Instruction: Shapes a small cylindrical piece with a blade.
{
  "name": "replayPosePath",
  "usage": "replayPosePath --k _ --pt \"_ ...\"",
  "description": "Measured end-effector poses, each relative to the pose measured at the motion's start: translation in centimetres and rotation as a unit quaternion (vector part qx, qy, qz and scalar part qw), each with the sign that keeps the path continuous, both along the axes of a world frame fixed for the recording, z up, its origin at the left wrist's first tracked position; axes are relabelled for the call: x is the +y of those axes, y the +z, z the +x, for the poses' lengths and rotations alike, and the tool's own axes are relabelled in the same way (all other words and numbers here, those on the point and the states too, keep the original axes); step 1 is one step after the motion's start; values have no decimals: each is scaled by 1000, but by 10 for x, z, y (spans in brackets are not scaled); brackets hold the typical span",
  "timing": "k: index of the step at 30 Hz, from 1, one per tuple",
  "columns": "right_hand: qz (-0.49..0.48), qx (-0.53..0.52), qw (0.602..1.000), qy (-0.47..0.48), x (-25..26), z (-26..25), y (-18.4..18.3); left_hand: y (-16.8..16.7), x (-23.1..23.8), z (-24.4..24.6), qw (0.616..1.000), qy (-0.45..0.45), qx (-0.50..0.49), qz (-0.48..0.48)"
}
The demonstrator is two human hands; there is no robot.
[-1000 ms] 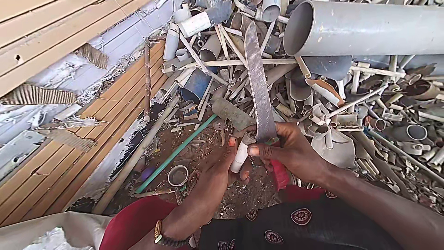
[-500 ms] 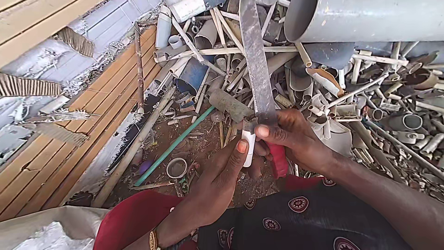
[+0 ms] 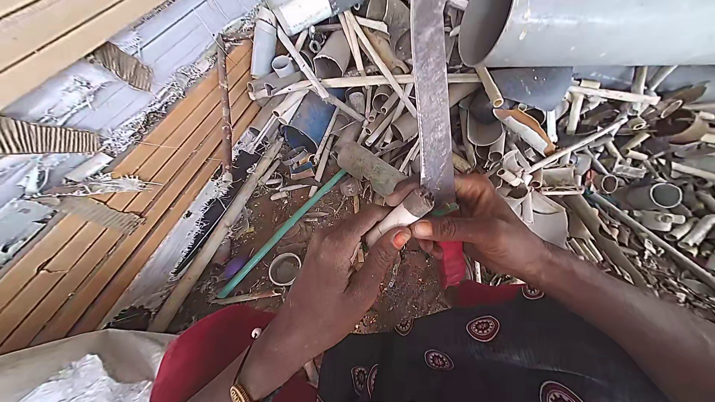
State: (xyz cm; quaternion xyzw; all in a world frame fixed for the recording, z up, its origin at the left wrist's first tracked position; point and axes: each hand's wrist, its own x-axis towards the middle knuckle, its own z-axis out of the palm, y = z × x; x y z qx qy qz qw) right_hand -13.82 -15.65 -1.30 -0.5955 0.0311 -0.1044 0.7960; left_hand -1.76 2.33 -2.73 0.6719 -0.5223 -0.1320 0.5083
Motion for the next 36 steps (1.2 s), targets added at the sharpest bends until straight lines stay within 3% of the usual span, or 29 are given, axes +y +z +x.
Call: replayPosePath --k 5,8,11,17,22,28,36 --pt "33 17 999 -15 4 1 4 2 -5 2 1000 3 0 -2" --pt "-17 -6 1000 -15 3 1 1 4 -2 7 994 72 -77 -4" --pt "-88 -30 995 -33 4 -2 6 5 -2 14 988 114 -90 -58" --pt "-239 -28 967 -84 8 -6 1 10 -3 6 987 69 -12 -143" --pt "-288 -41 948 -128 12 -3 -10 13 -3 3 987 64 121 -89" --pt "-405 -75 897 -163 11 -4 -10 14 -4 0 967 72 237 -59" --pt "-420 -67 895 -137 14 -6 -10 12 -7 -5 975 98 198 -34"
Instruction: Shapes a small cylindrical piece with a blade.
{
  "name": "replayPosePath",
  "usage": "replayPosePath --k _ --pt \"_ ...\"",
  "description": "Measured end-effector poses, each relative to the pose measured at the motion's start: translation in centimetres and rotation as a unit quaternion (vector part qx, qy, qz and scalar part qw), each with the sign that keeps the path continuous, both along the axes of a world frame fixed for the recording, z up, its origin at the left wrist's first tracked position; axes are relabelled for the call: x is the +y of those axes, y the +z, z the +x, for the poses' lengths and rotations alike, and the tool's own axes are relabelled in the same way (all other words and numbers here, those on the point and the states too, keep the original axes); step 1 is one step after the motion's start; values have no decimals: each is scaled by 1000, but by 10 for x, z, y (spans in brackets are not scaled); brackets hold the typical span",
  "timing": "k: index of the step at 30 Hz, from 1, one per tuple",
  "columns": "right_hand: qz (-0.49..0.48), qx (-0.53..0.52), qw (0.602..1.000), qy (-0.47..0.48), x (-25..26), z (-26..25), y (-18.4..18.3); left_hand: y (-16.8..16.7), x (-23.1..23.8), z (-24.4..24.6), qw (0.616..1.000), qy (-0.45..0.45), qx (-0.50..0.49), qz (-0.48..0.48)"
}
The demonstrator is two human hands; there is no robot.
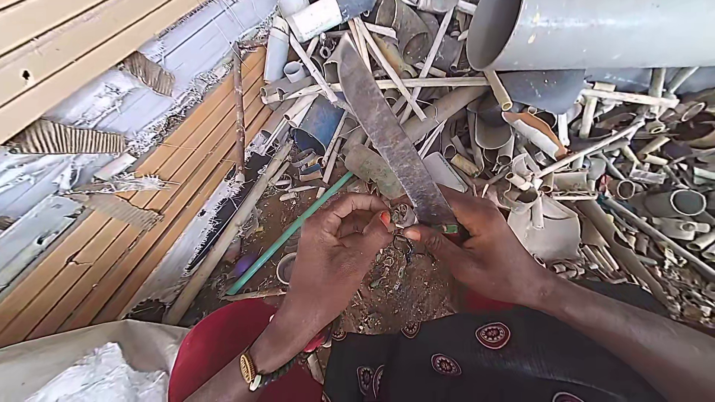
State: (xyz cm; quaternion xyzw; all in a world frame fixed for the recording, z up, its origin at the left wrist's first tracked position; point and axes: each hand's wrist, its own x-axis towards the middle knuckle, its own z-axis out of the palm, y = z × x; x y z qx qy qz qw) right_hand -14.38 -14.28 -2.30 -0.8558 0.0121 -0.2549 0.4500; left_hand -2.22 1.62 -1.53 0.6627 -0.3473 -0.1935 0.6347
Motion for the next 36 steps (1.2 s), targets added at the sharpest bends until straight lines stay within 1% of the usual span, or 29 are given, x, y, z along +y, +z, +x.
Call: replayPosePath --k 2,4,7,9,12,13,14,15,16,18,20,22,25,29,31,33,34,36 --pt "16 20 1000 6 2 -2 1 -4 -1 -1 1000 -13 -20 -2" --pt "56 41 997 18 4 -4 3 -7 -1 0 999 -42 -30 -10" --pt "179 83 979 53 3 -5 9 -8 0 3 996 -90 -16 -19" --pt "295 112 944 95 0 -6 13 -8 1 6 989 -139 26 -45" --pt "444 136 870 167 -3 -8 16 -7 3 10 971 -214 76 -79" --pt "472 140 850 187 -4 -8 17 -7 4 12 964 -237 86 -87" --pt "487 140 838 200 -4 -9 17 -6 4 13 957 -256 95 -94" --pt "491 135 835 208 -4 -9 18 -5 5 14 953 -265 106 -100" --pt "482 124 843 204 -4 -10 18 -4 5 14 951 -261 128 -106" --pt "436 97 879 165 -2 -9 20 -4 4 12 949 -228 185 -114" --pt "361 84 924 94 0 -8 22 -3 3 8 950 -172 244 -96" --pt "301 80 950 31 2 -6 21 -2 1 5 947 -120 293 -63" --pt "249 94 964 -29 3 -4 17 -3 -1 1 935 -67 348 -20" --pt "185 88 977 -51 4 -1 10 -2 -8 -3 921 7 388 29" --pt "124 78 988 -45 2 4 8 -7 -10 -2 918 29 397 2" --pt "69 69 994 -44 -1 11 4 -11 -8 1 923 16 384 -33" --pt "57 66 995 -46 -1 14 1 -10 -7 1 928 8 371 -37" --pt "72 79 993 -53 0 16 -5 -7 -7 0 937 10 348 -36"
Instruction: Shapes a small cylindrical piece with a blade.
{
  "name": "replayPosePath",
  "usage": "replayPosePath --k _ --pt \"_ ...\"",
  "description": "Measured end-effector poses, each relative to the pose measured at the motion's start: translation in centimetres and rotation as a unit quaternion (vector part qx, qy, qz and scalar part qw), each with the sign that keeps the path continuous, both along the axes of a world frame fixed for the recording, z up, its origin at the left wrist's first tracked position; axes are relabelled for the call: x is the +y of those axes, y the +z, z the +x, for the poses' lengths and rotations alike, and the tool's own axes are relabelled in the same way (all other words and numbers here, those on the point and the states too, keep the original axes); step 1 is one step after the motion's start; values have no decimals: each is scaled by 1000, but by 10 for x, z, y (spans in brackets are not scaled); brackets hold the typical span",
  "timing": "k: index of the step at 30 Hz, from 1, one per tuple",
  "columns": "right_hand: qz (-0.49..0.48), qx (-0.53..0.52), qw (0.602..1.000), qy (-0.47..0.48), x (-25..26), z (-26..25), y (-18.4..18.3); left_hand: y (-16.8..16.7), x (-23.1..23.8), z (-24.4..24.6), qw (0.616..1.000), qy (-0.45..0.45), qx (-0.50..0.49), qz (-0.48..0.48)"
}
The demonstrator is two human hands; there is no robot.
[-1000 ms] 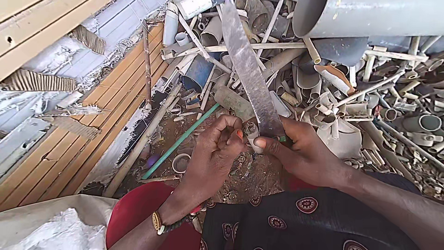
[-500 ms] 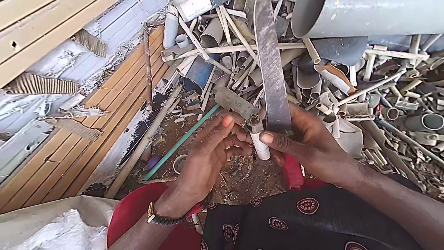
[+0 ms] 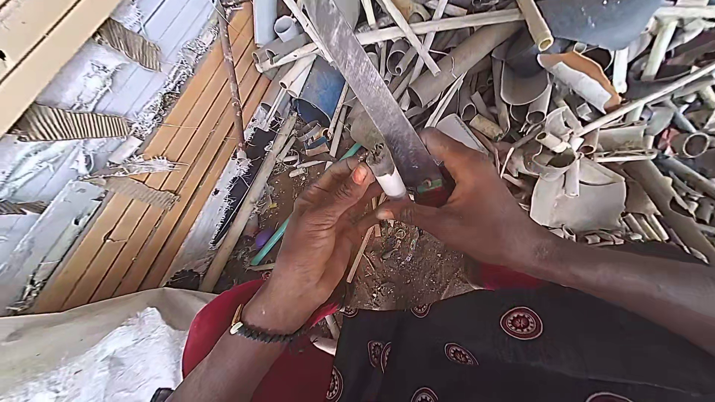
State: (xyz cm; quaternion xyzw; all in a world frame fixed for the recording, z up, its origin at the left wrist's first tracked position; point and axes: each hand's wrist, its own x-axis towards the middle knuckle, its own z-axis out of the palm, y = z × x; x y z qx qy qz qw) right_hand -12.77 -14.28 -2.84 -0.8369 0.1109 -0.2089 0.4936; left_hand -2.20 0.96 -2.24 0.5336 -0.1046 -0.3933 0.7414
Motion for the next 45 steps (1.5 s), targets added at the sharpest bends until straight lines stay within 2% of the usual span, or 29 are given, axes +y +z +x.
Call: replayPosePath --k 4,8,10,12,15,18,19,22,27,29,32,36,38,40,42,45 --pt "85 37 995 -20 4 6 -5 -2 5 -7 999 25 -34 18" --pt "102 -16 995 -7 8 10 0 -1 8 -6 997 60 -45 30" --pt "194 -27 980 29 9 13 12 3 10 -5 996 74 -50 15" --pt "307 -2 949 74 6 16 24 7 13 -1 995 72 -70 -16" --pt "423 26 895 136 0 15 30 8 21 13 980 30 -191 -50" --pt "471 51 866 162 4 12 29 7 22 29 921 28 -389 15" --pt "478 55 861 166 5 11 29 7 21 34 904 32 -425 41" --pt "488 39 854 179 4 7 27 10 13 41 912 19 -402 75" --pt "504 49 811 294 3 2 9 15 6 37 954 -14 -296 36" --pt "454 82 837 294 0 1 5 18 8 29 973 -35 -226 -13" --pt "433 120 868 212 -1 -3 1 19 19 28 981 -81 -173 -44" --pt "440 138 880 112 -4 -4 -18 16 34 33 972 -129 -193 -42" --pt "395 141 903 96 -10 -4 -25 12 37 36 974 -125 -178 -63" --pt "339 135 928 74 -13 -4 -27 12 38 38 980 -83 -177 -40" --pt "275 126 952 53 -12 -6 -25 13 35 39 967 -43 -248 33" --pt "145 105 983 30 -12 -7 -20 8 32 38 879 -75 -441 165"
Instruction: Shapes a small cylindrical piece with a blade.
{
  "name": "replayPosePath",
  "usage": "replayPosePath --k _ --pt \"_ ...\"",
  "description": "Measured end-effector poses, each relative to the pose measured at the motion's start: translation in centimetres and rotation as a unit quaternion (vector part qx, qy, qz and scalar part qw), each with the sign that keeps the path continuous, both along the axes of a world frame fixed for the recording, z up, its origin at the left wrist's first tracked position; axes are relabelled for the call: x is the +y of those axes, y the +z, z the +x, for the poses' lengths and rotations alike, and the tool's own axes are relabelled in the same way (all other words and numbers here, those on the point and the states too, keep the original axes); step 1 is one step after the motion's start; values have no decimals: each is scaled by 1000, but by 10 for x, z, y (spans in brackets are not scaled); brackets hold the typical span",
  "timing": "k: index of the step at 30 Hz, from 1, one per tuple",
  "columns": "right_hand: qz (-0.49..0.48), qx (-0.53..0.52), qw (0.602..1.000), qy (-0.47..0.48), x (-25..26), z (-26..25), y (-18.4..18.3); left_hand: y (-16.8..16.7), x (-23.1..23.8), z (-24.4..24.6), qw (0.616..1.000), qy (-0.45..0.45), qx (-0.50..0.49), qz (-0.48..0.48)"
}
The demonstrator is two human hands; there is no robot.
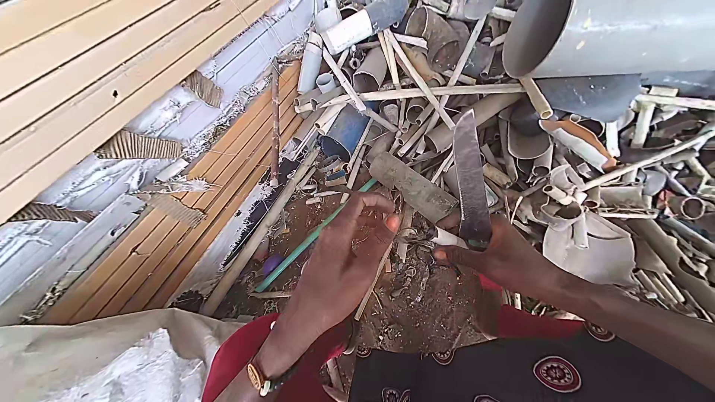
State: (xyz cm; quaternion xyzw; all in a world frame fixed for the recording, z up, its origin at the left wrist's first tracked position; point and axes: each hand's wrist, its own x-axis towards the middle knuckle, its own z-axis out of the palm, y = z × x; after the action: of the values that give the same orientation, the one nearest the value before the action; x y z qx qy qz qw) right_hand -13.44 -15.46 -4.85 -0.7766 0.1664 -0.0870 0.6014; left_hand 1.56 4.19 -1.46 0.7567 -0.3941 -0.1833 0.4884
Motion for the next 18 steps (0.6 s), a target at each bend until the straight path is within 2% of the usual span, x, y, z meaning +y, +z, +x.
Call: replayPosePath --k 3,6,10,13,18 --pt "-107 -13 994 -8 -2 -3 3 -6 -6 -12 995 -69 -50 59" --pt "-130 -41 991 -15 2 -7 4 -11 -8 -25 990 -79 -90 76" --pt "-165 -83 983 17 -2 -12 6 -10 -13 -31 993 -54 -108 16" --pt "-80 -92 992 45 -6 -17 11 -9 -15 -24 993 -80 -64 -50" --pt "67 -124 987 74 -9 -25 16 -11 -13 -20 981 -169 45 -86"
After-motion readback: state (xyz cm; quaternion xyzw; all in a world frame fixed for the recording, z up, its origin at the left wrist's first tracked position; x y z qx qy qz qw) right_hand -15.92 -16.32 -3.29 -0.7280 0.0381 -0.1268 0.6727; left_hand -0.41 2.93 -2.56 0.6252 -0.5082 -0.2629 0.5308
